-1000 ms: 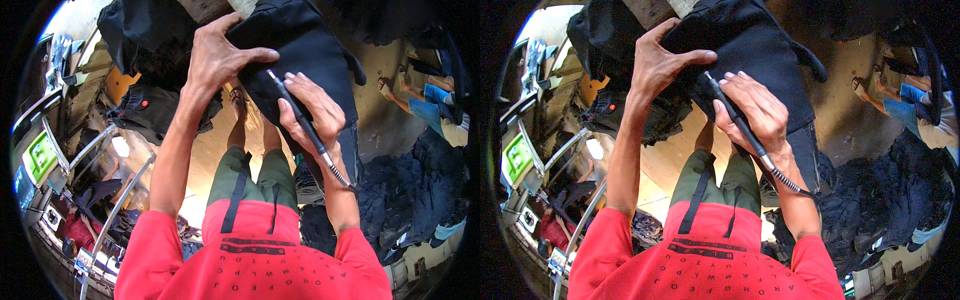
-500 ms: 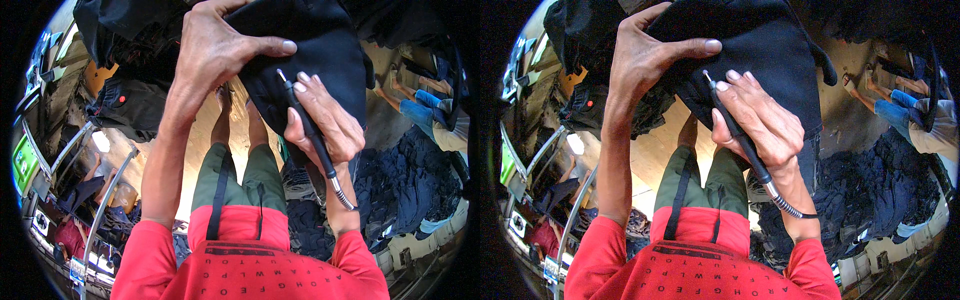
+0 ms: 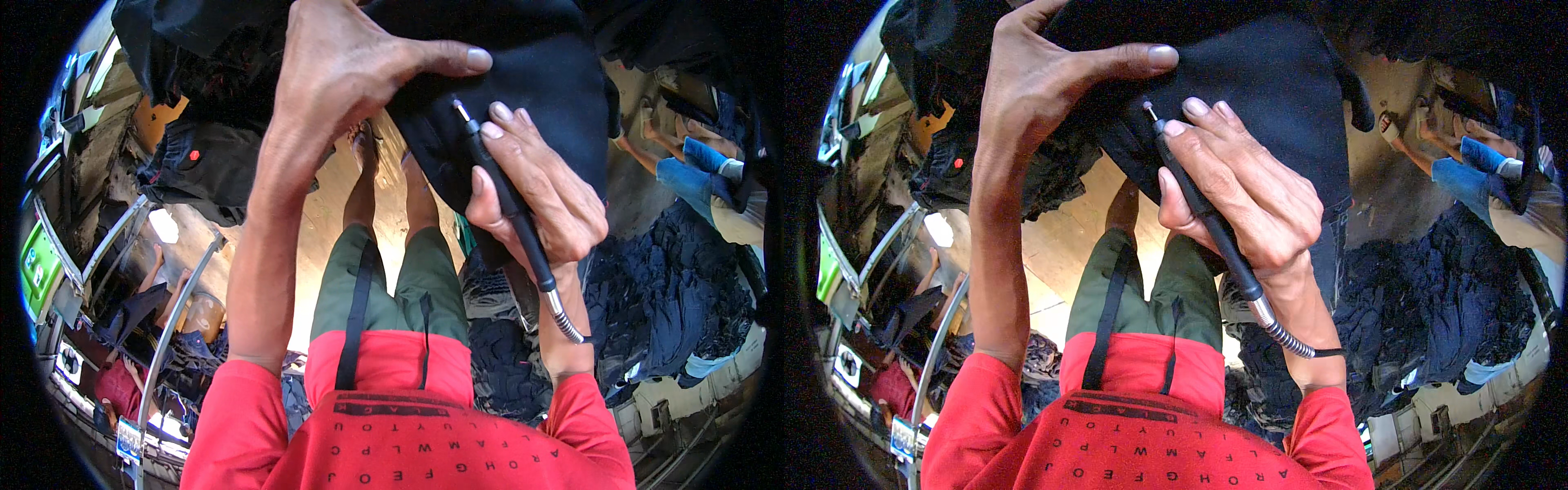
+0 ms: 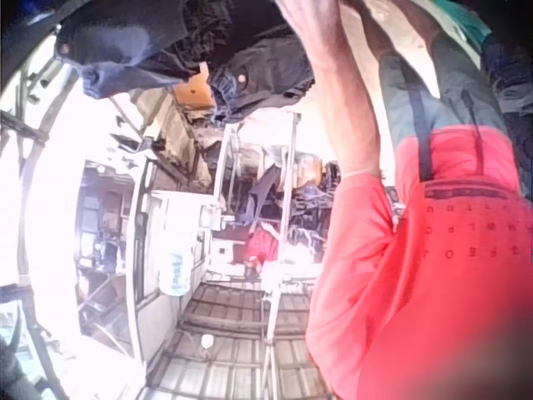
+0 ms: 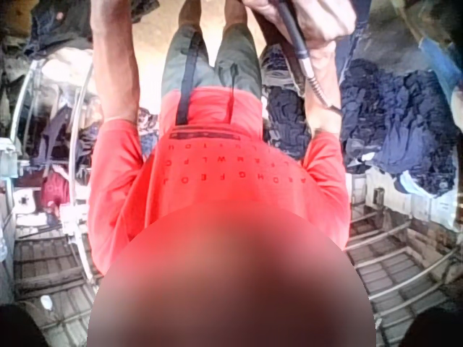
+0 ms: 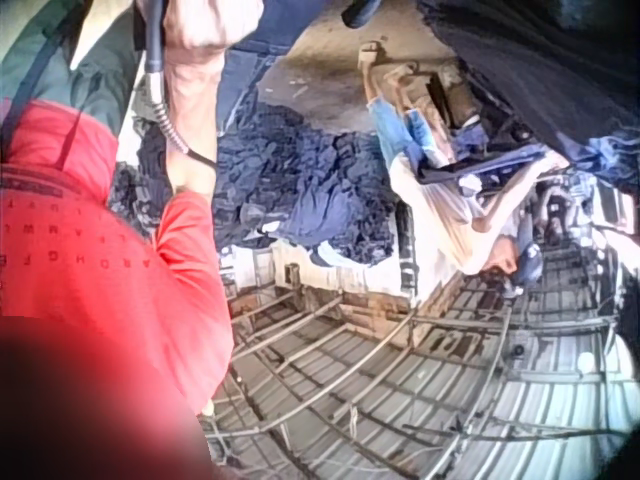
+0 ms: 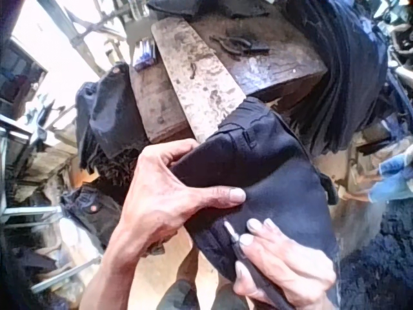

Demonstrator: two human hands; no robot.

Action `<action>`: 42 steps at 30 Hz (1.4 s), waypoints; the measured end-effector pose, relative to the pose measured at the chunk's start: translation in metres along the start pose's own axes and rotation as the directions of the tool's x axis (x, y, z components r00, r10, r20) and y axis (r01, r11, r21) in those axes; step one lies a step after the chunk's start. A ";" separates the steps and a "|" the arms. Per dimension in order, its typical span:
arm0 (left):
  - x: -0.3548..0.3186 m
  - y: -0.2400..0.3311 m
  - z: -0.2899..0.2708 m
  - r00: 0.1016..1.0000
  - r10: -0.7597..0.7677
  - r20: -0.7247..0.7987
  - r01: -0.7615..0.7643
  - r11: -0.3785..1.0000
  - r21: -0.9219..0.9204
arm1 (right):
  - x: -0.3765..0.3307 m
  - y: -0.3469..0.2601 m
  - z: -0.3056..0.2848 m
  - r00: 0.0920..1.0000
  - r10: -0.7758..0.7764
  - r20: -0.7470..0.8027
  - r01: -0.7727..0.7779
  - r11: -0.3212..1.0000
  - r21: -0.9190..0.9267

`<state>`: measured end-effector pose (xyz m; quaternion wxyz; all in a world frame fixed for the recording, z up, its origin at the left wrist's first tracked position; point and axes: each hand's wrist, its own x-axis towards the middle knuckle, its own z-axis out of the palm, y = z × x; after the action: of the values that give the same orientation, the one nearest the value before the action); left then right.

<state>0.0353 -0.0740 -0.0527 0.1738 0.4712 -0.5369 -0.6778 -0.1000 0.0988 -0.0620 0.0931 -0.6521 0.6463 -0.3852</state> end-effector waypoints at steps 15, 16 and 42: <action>0.003 -0.005 -0.002 0.999 0.004 0.041 -0.001 0.998 -0.064 | -0.015 -0.002 -0.007 1.000 0.018 0.011 -0.019 0.999 0.030; 0.002 -0.005 0.000 0.999 0.021 0.045 -0.017 0.996 -0.092 | -0.016 -0.003 -0.009 0.999 0.030 0.017 -0.030 0.999 0.022; 0.003 -0.009 0.002 0.998 0.064 0.029 -0.064 0.998 0.007 | -0.021 0.002 -0.012 1.000 0.028 -0.005 -0.028 1.000 0.004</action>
<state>0.0351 -0.0718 -0.0623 0.1860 0.4447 -0.5569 -0.6764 -0.1059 0.1219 -0.0627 0.0980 -0.6420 0.6546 -0.3868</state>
